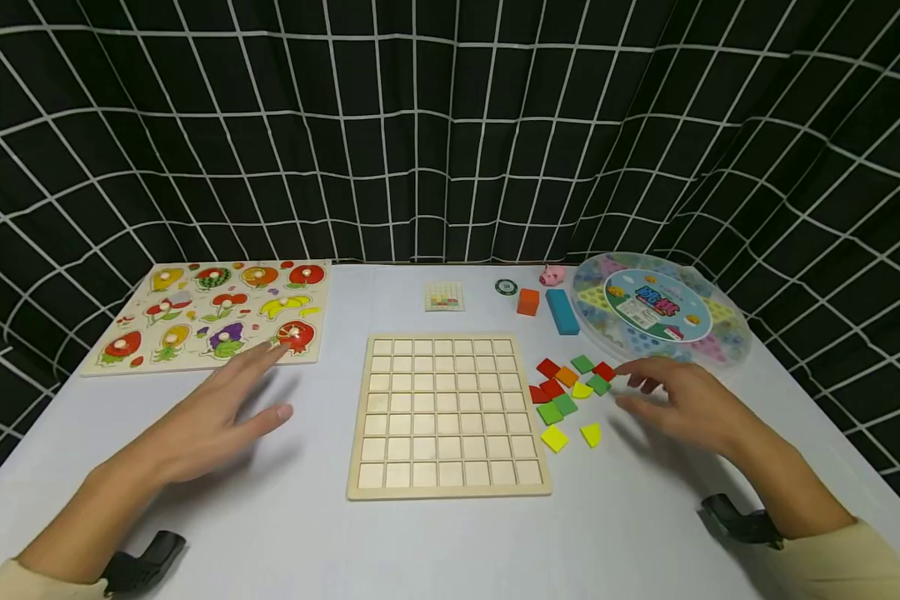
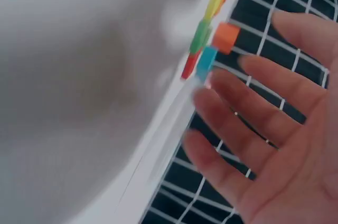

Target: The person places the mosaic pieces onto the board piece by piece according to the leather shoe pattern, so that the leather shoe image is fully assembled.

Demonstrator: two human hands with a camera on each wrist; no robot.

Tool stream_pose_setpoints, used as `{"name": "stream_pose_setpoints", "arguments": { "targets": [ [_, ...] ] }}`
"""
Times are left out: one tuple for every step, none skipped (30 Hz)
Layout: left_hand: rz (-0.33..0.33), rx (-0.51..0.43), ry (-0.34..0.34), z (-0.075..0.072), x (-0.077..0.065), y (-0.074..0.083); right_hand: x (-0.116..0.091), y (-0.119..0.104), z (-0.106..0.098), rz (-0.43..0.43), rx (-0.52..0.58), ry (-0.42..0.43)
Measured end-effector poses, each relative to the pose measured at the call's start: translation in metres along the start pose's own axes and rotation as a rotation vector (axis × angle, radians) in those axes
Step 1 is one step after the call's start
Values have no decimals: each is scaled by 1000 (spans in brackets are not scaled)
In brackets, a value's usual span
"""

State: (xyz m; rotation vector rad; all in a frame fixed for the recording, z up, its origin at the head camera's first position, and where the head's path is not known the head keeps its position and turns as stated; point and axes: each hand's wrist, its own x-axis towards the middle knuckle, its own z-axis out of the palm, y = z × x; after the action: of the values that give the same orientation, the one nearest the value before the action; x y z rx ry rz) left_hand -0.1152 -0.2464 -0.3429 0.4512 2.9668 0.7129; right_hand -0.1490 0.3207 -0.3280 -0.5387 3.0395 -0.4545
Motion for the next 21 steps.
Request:
{"name": "stream_pose_setpoints", "arguments": {
  "targets": [
    [4, -28, -10, 2, 2, 3, 1, -3, 1, -3, 30, -27],
    [13, -54, -15, 4, 4, 6, 2, -7, 2, -15, 56, -55],
    [19, -78, -20, 7, 7, 8, 3, -10, 4, -25, 76, -85],
    [30, -103, -20, 9, 10, 11, 4, -13, 5, -31, 90, -112],
    [38, -122, -21, 12, 13, 13, 4, -15, 6, -38, 104, -137],
    [45, -140, -19, 15, 16, 16, 5, -18, 7, -44, 119, -159],
    [52, -156, -18, 18, 20, 18, 5, -20, 9, -53, 130, -176],
    [59, -172, -15, 21, 24, 20, 5, -22, 10, -60, 137, -191],
    [62, -186, -16, 24, 29, 22, 6, -24, 11, -60, 146, -204],
    [66, -199, -20, 27, 33, 24, 6, -26, 13, -59, 152, -215],
    [65, -210, -27, 30, 37, 25, 7, -28, 14, -57, 154, -226],
    [65, -219, -35, 33, 42, 27, 7, -30, 15, -50, 153, -235],
    [66, -224, -46, 36, 45, 29, 8, -32, 16, -47, 149, -245],
    [67, -233, -57, 39, 49, 30, 8, -33, 17, -45, 142, -254],
    [67, -237, -67, 41, 52, 32, 9, -34, 18, -46, 136, -260],
    [68, -245, -72, 43, 55, 33, 9, -35, 18, -45, 130, -264],
    [74, -247, -74, 45, 57, 33, 10, -36, 18, -48, 124, -266],
    [76, -248, -75, 47, 59, 34, 10, -37, 18, -52, 120, -268],
    [81, -247, -74, 48, 61, 34, 11, -38, 17, -59, 118, -268],
    [85, -245, -70, 49, 63, 35, 12, -39, 17, -61, 118, -269],
    [90, -235, -69, 50, 64, 35, 12, -39, 17, -63, 119, -269]
  ]
}}
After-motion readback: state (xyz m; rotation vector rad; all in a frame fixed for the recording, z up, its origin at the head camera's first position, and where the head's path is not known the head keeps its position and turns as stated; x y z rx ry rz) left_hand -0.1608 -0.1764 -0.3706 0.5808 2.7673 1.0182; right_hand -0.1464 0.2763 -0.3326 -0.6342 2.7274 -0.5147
